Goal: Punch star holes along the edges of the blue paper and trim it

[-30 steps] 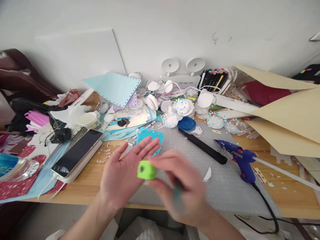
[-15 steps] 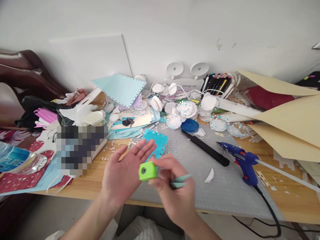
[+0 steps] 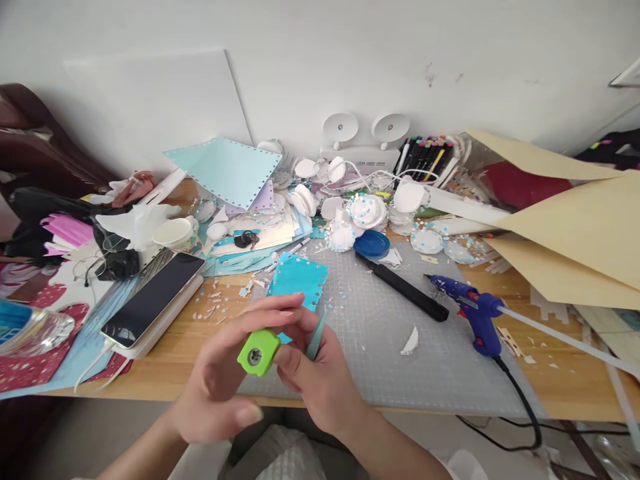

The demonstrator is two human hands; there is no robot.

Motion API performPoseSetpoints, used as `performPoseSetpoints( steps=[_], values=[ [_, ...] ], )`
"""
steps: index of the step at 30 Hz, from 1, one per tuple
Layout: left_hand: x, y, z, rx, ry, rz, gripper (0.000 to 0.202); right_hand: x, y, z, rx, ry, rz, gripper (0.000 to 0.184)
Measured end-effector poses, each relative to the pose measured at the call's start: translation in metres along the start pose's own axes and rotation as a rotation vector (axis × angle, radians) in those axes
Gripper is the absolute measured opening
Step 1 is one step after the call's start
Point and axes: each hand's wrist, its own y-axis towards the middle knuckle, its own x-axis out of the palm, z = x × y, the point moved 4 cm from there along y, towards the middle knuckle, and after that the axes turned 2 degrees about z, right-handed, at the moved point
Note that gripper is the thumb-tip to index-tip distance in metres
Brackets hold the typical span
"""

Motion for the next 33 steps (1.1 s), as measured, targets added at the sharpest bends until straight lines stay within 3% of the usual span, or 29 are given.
performPoseSetpoints(
  steps=[3, 6, 10, 14, 22, 29, 33],
  values=[
    [-0.007, 0.003, 0.005, 0.089, 0.206, -0.017, 0.042, 0.005, 0.003, -0.006, 0.020, 0.007, -0.023, 0.038],
    [-0.010, 0.010, 0.009, 0.150, 0.274, -0.008, 0.040, 0.002, 0.007, -0.013, 0.049, 0.001, -0.038, 0.038],
    [-0.016, 0.018, 0.009, 0.155, 0.266, 0.095, 0.039, -0.017, 0.016, -0.023, 0.117, -0.088, -0.007, 0.023],
    [-0.021, 0.028, 0.008, 0.136, 0.287, 0.152, 0.039, -0.043, 0.027, -0.035, 0.189, -0.367, 0.079, 0.021],
    [-0.029, 0.051, 0.013, 0.173, 0.394, 0.148, 0.039, -0.058, 0.055, -0.066, -0.009, -0.833, -0.006, 0.028],
    [-0.037, 0.055, 0.013, 0.193, 0.465, 0.178, 0.034, -0.063, 0.065, -0.069, -0.076, -0.663, 0.032, 0.022],
    [-0.038, 0.057, 0.012, 0.193, 0.512, 0.206, 0.030, -0.061, 0.063, -0.077, -0.126, -0.799, 0.097, 0.018]
  ],
)
